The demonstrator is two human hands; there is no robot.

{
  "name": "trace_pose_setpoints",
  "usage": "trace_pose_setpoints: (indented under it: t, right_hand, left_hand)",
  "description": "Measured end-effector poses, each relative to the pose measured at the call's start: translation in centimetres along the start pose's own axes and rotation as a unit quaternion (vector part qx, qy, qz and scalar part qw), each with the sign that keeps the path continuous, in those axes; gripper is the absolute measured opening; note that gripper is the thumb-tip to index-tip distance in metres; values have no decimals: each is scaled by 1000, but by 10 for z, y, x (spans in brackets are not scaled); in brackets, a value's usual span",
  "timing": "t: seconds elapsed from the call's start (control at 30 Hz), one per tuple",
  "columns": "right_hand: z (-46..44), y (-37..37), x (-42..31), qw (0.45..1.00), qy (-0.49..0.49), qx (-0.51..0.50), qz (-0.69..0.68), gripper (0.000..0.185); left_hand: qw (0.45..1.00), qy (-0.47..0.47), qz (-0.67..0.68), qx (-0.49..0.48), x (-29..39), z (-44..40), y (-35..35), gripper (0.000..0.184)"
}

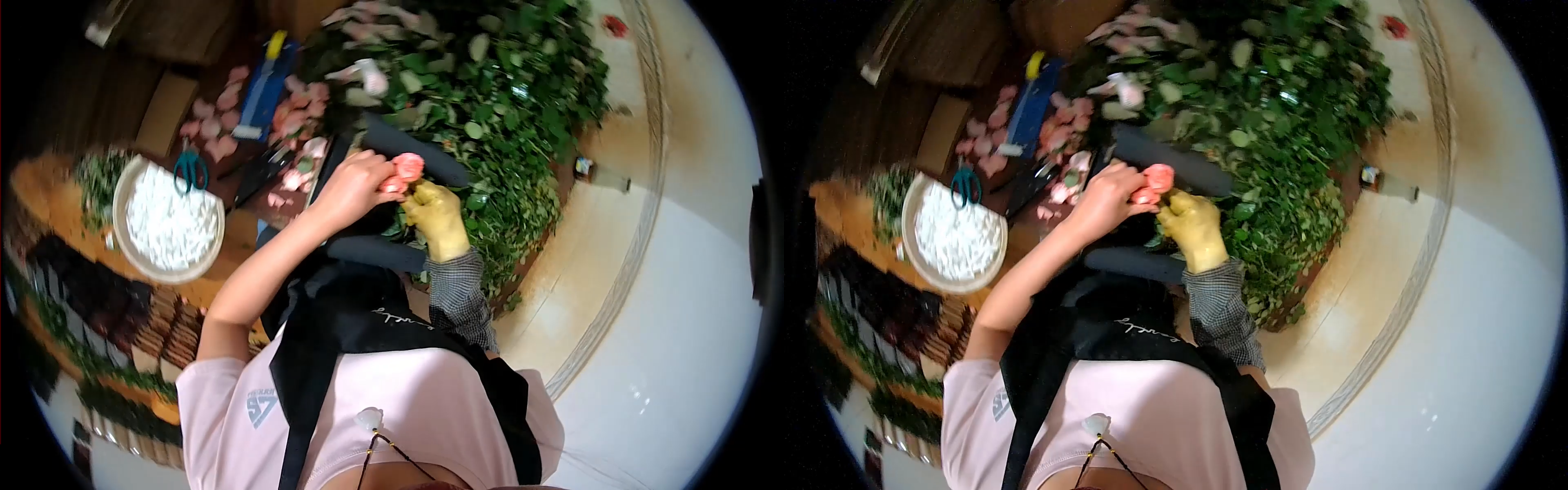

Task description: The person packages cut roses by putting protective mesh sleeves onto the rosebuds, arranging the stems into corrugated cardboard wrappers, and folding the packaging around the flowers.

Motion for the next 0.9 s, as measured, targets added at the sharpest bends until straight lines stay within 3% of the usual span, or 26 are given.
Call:
trace_pose_setpoints:
  t: [0.1, 0.13, 0.27, 0.33, 0.4, 0.47, 0.6, 0.7, 0.73, 0.83, 0.9]
  right_hand:
    - [-4, -1, -3, 982, 119, 102, 108, 19]
    - [-1, 2, -12, 956, 186, 200, 105, 19]
    - [7, 3, -19, 939, 179, 275, 105, 15]
    - [10, -1, -18, 930, 201, 288, 106, 16]
    - [10, -6, -14, 930, 203, 281, 120, 12]
    - [6, -16, -3, 942, 171, 260, 124, 14]
    - [6, -14, -6, 952, 140, 246, 117, 17]
    - [0, -26, 8, 961, 111, 238, 88, 20]
    - [0, -26, 10, 966, 101, 237, 37, 21]
    - [-3, -36, 20, 963, 86, 254, -1, 22]
    - [-4, -39, 23, 958, 82, 276, 10, 22]
  left_hand:
    - [987, 150, 35, 39, -5, 0, -7, 35]
    - [979, 200, 27, 10, -4, -3, -6, 36]
    - [975, 205, 75, 32, -11, 3, -15, 34]
    - [970, 241, -20, 9, -7, 3, -13, 32]
    - [973, 231, -10, 15, -9, 5, -17, 31]
    - [955, 279, 94, 38, -28, 15, -23, 31]
    - [958, 284, 15, -34, -21, 5, -18, 31]
    - [966, 254, 45, 30, -12, 7, -18, 31]
    - [953, 303, 26, -8, -10, 6, -17, 31]
    - [956, 284, 69, -22, -33, 14, -25, 27]
    - [895, 366, 247, -68, -62, 27, -41, 23]
Point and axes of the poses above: each hand's wrist, its own z-axis away from the middle knuckle, its own y-axis out of the back of the hand, x = y × z, the point moved 5 cm from there along -z, towards the middle knuckle, and after that the axes turned 11 degrees about x, right-handed, at the moved point
